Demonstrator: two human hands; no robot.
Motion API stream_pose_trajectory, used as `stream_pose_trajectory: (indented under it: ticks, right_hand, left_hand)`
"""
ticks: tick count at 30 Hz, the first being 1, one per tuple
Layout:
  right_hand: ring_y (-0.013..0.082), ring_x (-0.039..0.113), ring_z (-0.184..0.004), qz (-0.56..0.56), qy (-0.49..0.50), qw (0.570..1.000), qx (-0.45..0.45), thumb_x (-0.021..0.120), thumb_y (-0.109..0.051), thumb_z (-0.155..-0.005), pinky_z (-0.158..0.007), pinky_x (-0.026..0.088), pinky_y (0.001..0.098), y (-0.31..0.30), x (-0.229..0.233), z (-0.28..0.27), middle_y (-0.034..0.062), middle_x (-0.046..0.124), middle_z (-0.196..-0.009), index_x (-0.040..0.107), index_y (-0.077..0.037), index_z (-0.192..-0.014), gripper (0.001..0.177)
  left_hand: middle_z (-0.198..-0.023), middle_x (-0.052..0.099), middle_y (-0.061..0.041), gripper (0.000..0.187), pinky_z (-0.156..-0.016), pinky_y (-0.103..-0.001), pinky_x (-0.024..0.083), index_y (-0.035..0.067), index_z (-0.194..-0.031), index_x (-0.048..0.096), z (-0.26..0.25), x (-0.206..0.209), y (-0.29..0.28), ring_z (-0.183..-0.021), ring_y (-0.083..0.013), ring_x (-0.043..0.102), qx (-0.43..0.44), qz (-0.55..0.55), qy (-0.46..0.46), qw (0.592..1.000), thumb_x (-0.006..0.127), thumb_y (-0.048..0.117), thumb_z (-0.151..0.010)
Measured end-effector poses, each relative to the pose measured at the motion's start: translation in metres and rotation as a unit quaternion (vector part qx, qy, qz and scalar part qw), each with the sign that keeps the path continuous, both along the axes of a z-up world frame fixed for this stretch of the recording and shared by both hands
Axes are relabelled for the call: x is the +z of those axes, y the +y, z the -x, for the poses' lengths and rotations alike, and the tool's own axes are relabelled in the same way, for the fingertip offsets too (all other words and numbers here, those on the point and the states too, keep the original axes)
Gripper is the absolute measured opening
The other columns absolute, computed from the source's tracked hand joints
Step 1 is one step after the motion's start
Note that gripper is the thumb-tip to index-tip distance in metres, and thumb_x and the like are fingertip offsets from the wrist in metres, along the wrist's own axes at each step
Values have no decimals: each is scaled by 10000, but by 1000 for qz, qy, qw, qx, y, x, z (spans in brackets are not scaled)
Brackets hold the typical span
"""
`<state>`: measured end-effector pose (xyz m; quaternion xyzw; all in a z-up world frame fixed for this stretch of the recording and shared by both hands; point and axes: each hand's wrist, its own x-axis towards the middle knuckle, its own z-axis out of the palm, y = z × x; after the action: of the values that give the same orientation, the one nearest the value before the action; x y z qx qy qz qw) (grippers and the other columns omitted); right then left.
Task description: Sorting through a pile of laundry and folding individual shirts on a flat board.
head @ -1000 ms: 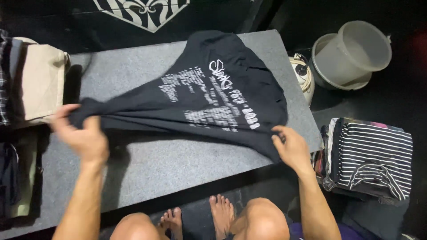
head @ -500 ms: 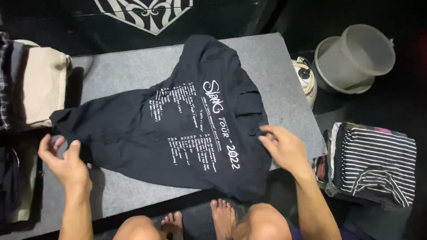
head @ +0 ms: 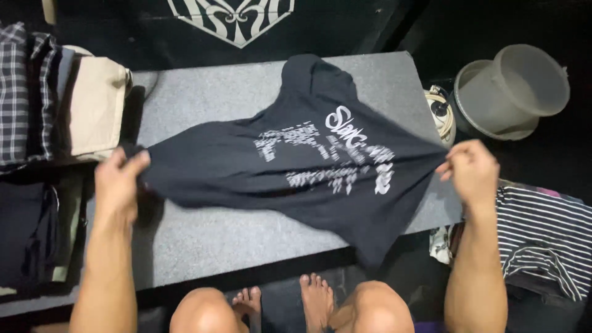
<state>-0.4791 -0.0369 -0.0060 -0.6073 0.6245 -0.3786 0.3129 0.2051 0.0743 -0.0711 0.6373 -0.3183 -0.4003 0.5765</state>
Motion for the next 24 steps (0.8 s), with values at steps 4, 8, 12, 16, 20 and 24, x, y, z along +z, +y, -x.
stream_pose_trajectory:
  ticks: [4, 8, 12, 16, 20, 24]
  right_hand:
    - [294, 721, -869, 171, 133, 972, -86, 660, -118, -993, -754, 552, 388, -31, 20, -13, 188, 748, -992, 618, 49, -1165, 244]
    - [375, 688, -1065, 111, 197, 969, -95, 716, -330, -981, -934, 517, 454, -4, 23, -49, 168, 719, -1101, 622, -51, -1318, 447]
    - [372, 709, -998, -73, 296, 949, -75, 759, -487, -913, -865, 524, 462, 37, 6, -64, 168, 742, -1003, 682, -73, -1161, 489]
    - [347, 720, -902, -141, 335, 932, -3, 764, -473, -879, -797, 538, 443, 46, -49, -49, 145, 741, -889, 695, -68, -1056, 448]
    - [218, 620, -824, -12, 163, 987, 13, 727, -343, -993, -723, 490, 363, 27, -83, -15, 58, 656, -867, 655, -32, -1088, 333]
    - [80, 427, -720, 44, -49, 994, -84, 719, -182, -1059, -609, 353, 265, 13, -65, -2, -37, 516, -848, 626, -31, -1145, 197]
  left_hand:
    - [-1027, 651, -59, 388, -646, -294, 547, 57, -1307, 554, 7, 50, -71, -779, -149, 645, 66, 97, 52, 992, 755, 142, -986]
    - [-1274, 580, -5, 536, -700, -294, 519, 126, -1407, 469, 31, 33, -90, -1010, -127, 636, 76, 116, -71, 988, 761, 258, -978]
    - [-1214, 607, -182, 511, -914, -421, 522, 31, -1364, 598, 54, 5, -17, -1038, -314, 633, 72, 76, -450, 887, 789, 293, -969]
    - [-1096, 660, -213, 595, -843, -458, 514, -11, -1291, 624, 53, -14, 14, -973, -359, 645, 20, -27, -482, 876, 831, 360, -874]
    - [-976, 704, -194, 635, -743, -452, 518, -20, -1300, 615, 50, -24, -13, -844, -341, 673, -5, -89, -405, 910, 815, 384, -852]
    - [-889, 703, -161, 501, -713, -434, 504, -25, -1141, 629, 53, -13, -24, -790, -300, 663, 4, -90, -394, 915, 808, 376, -901]
